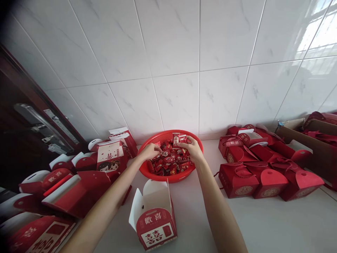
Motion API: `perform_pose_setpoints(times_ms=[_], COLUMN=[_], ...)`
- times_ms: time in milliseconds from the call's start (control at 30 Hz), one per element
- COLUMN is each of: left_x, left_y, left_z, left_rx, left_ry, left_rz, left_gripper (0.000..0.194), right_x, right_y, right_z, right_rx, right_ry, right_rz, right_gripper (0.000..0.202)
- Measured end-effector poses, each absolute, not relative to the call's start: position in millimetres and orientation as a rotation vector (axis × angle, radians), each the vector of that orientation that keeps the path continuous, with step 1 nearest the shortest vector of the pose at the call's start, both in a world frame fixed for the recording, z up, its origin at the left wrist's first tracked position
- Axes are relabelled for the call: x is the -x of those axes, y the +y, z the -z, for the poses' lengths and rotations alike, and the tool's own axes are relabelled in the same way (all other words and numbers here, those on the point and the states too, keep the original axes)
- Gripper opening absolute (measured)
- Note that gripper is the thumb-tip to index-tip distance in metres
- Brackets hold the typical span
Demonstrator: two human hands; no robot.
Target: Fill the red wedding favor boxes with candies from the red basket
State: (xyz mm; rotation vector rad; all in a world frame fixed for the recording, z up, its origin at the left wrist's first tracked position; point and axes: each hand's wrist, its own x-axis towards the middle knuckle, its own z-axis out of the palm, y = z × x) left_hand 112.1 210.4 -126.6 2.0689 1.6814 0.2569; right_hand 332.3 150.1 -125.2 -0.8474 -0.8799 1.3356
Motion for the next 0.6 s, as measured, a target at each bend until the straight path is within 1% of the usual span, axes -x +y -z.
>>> perform_pose_setpoints(times_ms=[33, 133, 167, 267, 300, 367, 467, 600], left_x=[-112.5, -113.7, -114.1, -115.5, -116.0, -116.9, -118.3, -121.1], left_y=[209.6, 207.4, 206.9, 205.8, 205.6, 205.0, 203.5, 200.5], left_z=[127.4, 130.6, 131.5, 132.5, 132.2, 130.7, 127.3, 123.8], left_rx=[-2.077, -2.117, -2.137, -2.185, -2.195, -2.212, -2.231, -2.233], left_ry=[1.659, 1.601, 1.586, 1.552, 1.544, 1.535, 1.525, 1.527], left_rz=[-0.161, 0.053, 0.093, 0.189, 0.219, 0.268, 0.32, 0.39], left_gripper=[0.006, 0.007, 0.014, 0.049, 0.057, 0.066, 0.066, 0.042], right_x=[-332.4, -332.6, -332.6, -332.3, -332.1, -331.6, -331.2, -331.0], right_y=[150.3, 150.7, 150.8, 150.9, 151.0, 151.2, 151.3, 150.7], right_z=[125.4, 126.0, 126.3, 127.5, 127.9, 128.5, 128.7, 127.3], right_rx=[0.847, 0.842, 0.841, 0.838, 0.839, 0.845, 0.858, 0.871], right_ry=[-0.883, -0.898, -0.903, -0.915, -0.917, -0.919, -0.918, -0.91], right_rz=[-1.334, -1.33, -1.33, -1.327, -1.325, -1.321, -1.315, -1.313], right_gripper=[0.043, 0.042, 0.042, 0.042, 0.042, 0.043, 0.044, 0.044])
